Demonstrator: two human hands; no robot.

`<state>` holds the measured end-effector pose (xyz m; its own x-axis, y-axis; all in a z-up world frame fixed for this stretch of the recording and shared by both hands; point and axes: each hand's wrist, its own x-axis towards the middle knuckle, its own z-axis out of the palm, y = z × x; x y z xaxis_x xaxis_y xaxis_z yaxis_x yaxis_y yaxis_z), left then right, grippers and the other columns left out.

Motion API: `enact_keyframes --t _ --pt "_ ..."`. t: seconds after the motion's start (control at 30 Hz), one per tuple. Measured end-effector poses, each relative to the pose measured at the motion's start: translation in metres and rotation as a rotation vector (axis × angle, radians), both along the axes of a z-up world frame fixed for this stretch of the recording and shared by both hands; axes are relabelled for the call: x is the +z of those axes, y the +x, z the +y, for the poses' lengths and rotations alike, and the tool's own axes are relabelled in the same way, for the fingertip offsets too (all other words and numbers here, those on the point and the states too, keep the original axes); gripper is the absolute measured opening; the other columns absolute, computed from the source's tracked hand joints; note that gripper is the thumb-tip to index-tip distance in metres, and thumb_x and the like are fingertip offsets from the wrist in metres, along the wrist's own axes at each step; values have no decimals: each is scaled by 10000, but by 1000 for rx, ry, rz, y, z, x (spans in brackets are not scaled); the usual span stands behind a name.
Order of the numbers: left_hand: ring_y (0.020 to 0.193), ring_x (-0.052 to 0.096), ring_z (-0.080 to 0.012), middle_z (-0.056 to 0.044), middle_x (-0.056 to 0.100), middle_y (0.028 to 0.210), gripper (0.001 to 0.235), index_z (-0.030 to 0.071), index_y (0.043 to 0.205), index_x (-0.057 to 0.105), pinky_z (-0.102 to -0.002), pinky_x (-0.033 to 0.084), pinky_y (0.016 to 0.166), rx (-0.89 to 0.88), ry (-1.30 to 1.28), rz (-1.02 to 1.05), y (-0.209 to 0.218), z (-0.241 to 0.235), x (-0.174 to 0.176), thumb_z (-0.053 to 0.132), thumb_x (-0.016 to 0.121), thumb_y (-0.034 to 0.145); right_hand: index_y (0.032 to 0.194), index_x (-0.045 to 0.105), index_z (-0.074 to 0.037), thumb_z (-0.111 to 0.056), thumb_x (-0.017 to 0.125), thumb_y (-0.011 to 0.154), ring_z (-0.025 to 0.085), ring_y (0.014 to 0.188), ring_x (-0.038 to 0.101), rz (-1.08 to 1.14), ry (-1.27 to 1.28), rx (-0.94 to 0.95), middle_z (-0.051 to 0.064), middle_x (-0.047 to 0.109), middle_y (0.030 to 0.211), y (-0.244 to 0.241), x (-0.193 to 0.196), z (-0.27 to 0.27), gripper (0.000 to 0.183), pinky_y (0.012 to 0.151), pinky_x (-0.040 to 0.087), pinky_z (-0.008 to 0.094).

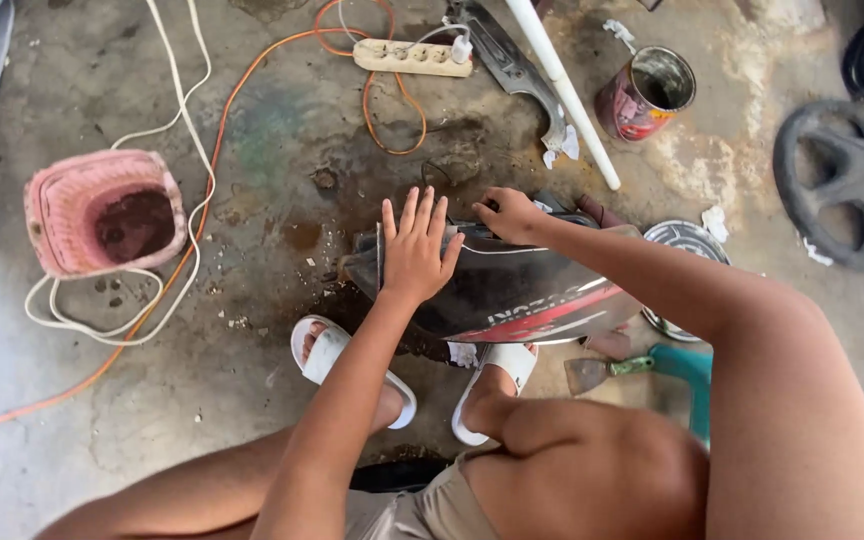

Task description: The person sits cross-legged and sands a black motorcycle fairing with a sanding block. They hold the fairing steady with one hand while moving the sanding block back and forth across the surface with the other hand.

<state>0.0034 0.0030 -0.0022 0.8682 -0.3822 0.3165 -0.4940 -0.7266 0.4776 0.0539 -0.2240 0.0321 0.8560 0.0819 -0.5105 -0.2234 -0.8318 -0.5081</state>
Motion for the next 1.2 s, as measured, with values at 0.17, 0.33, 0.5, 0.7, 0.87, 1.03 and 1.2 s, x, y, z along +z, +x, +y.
enact_keyframes --t 0.17,0.33,0.5,0.7,0.87,1.03,1.2 --pt "1537 289 -347 -171 424 1601 633 89 1518 487 -626 -24 1241 48 -26 14 -4 6 -2 533 351 1087 1100 693 -64 -354 526 1067 421 973 682 -25 -7 -6 248 701 1025 5 -9 6 336 820 550 568" --pt "1532 298 -351 -172 431 1598 622 97 1516 496 -643 -29 1231 56 15 -10 -2 13 5 527 378 1082 1131 692 -60 -319 473 1104 386 961 691 -45 101 -29 219 700 1030 5 -1 16 340 821 561 550" --pt "1549 221 -395 -215 371 1629 591 69 1563 440 -694 -92 1184 176 71 -2 -12 -1 11 437 365 1107 1074 736 -70 -300 510 1060 334 836 703 -152 169 -101 194 724 919 -10 6 21 323 764 580 484" --pt "1523 294 -406 -234 413 1601 585 64 1543 470 -698 -20 1190 21 110 -101 3 -24 6 437 413 1095 1065 727 -35 -303 512 1055 373 824 709 -183 204 -65 225 724 907 -3 -5 22 344 718 572 492" --pt "1546 251 -386 -213 394 1624 626 107 1565 459 -672 -109 1175 146 134 1 6 15 4 488 275 1104 1101 687 18 -252 454 1092 325 779 665 -166 289 -55 240 682 882 -14 15 25 357 699 539 490" --pt "1549 231 -419 -234 369 1635 578 86 1574 447 -700 -109 1159 200 141 -50 -6 15 6 425 351 1115 1115 683 36 -241 482 1083 354 805 684 -153 310 -42 265 689 931 -16 17 27 344 706 546 510" --pt "1565 203 -392 -202 363 1647 577 114 1550 486 -715 -145 1152 120 193 30 -3 -20 6 427 314 1097 1127 680 28 -221 469 1089 356 819 689 -167 303 -34 252 690 945 -8 15 27 329 707 545 526"
